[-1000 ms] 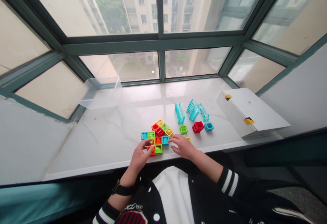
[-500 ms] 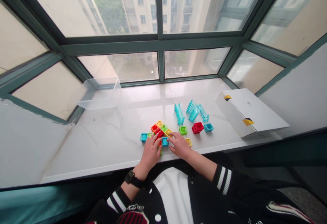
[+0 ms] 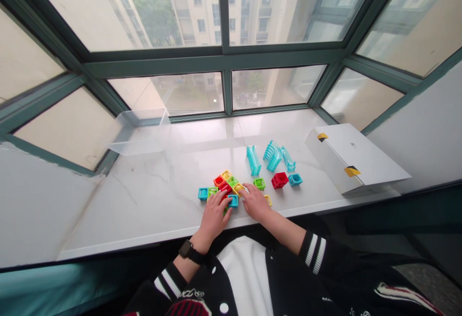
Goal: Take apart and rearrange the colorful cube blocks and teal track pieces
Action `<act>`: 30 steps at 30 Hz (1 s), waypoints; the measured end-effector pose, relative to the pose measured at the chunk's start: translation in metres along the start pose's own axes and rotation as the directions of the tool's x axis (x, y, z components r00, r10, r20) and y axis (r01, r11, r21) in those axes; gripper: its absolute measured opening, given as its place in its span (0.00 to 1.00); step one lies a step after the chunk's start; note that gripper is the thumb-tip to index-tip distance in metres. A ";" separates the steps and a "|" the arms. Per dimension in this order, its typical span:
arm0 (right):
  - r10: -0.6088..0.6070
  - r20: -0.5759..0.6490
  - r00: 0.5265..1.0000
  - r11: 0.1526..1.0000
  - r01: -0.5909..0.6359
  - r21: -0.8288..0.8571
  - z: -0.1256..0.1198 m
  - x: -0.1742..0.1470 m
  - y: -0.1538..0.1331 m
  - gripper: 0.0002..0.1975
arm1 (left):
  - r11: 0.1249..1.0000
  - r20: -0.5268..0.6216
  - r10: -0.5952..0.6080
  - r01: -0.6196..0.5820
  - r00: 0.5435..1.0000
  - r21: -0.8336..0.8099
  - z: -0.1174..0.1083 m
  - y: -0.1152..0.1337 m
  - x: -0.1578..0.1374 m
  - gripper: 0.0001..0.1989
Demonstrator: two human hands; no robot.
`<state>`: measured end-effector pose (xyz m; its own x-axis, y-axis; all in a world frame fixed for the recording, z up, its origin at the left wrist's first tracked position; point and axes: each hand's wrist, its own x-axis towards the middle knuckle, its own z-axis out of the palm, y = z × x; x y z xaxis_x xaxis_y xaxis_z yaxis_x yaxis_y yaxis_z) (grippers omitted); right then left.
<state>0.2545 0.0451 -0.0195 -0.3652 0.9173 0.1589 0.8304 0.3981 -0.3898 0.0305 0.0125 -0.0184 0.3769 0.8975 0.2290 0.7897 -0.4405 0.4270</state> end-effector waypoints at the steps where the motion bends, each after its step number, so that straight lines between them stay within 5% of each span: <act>1: 0.010 0.022 1.000 1.000 -0.011 0.004 -0.001 0.000 -0.001 0.27 | 1.000 -0.007 -0.001 0.001 1.000 0.000 -0.001 0.000 0.000 0.17; 7: 0.063 0.153 0.986 0.998 -0.066 0.015 -0.005 -0.001 -0.005 0.26 | 1.000 -0.031 0.001 -0.001 1.000 0.001 -0.003 0.002 0.000 0.13; 18: 0.078 0.159 0.984 0.997 -0.081 0.015 -0.005 0.000 -0.007 0.23 | 1.000 -0.072 0.005 -0.006 0.997 -0.011 -0.002 0.001 0.001 0.10; 30: 0.057 0.140 0.988 0.996 -0.067 0.064 -0.011 0.003 -0.003 0.07 | 1.000 -0.081 -0.006 0.006 0.997 -0.001 -0.001 -0.002 -0.001 0.10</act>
<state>0.2556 0.0473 -0.0079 -0.3726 0.9280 0.0075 0.8243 0.3347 -0.4566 0.0285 0.0127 -0.0187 0.3315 0.8956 0.2967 0.7912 -0.4352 0.4296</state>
